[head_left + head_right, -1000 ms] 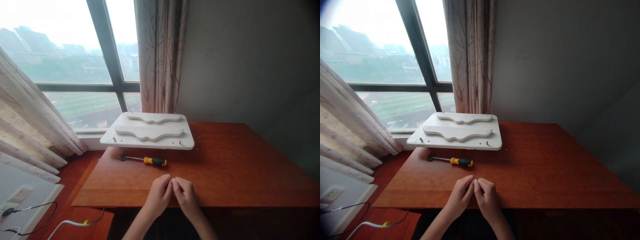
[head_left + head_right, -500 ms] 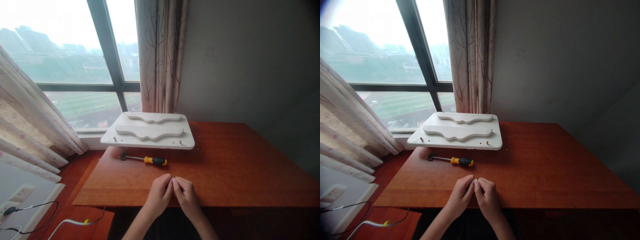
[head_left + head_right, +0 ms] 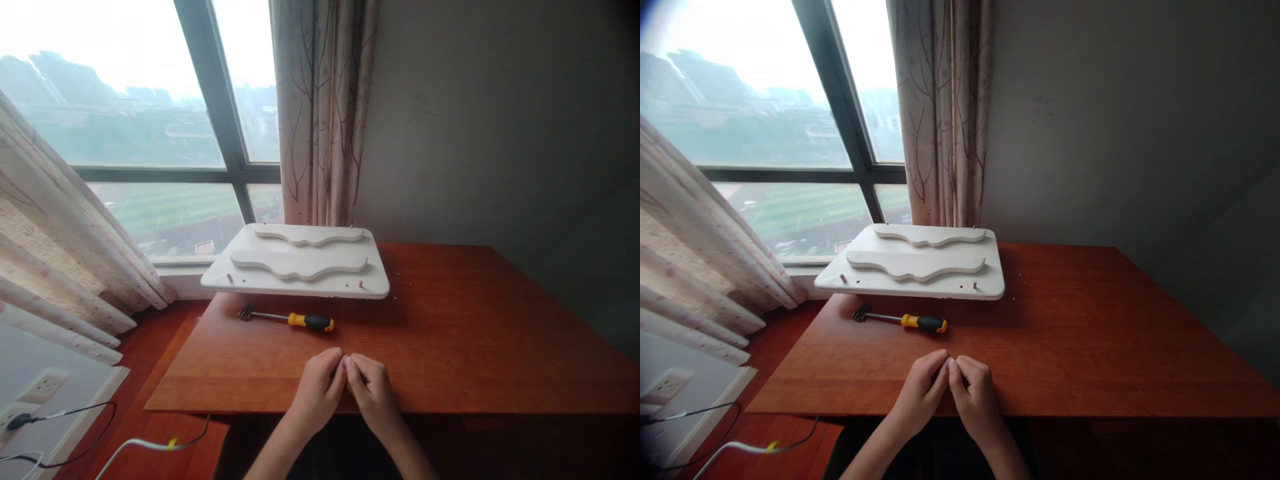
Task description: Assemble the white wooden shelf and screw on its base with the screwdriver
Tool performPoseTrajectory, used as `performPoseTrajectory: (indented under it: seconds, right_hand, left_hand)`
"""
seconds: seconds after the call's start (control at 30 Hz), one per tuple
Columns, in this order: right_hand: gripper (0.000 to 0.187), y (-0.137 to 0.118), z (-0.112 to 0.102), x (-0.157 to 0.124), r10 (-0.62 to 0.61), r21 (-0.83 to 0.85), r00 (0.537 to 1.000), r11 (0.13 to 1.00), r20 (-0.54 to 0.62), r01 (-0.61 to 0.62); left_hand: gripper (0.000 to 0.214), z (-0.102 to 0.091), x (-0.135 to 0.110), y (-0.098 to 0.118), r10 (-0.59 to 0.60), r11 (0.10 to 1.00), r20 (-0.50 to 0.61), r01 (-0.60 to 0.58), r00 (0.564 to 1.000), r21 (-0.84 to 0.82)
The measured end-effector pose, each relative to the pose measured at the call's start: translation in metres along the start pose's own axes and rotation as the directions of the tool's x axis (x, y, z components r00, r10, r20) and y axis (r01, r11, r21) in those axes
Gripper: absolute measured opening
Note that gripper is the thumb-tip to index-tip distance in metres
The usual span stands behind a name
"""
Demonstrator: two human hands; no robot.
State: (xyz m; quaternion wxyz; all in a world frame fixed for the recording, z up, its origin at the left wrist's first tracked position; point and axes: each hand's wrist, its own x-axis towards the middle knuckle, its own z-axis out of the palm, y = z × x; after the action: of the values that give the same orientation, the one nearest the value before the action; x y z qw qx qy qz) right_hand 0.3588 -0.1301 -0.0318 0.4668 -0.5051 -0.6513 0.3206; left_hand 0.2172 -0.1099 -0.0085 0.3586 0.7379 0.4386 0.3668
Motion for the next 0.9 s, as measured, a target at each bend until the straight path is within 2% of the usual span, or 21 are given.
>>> performPoseTrajectory:
  seconds: [0.9]
  right_hand:
    - [0.042,-0.0003,-0.0001,0.0008,-0.019,-0.035,1.0,0.999,-0.008,0.018]
  left_hand:
    - [0.035,-0.0008,0.0009,0.0025,-0.009,1.0,0.003,0.009,1.0,-0.008]
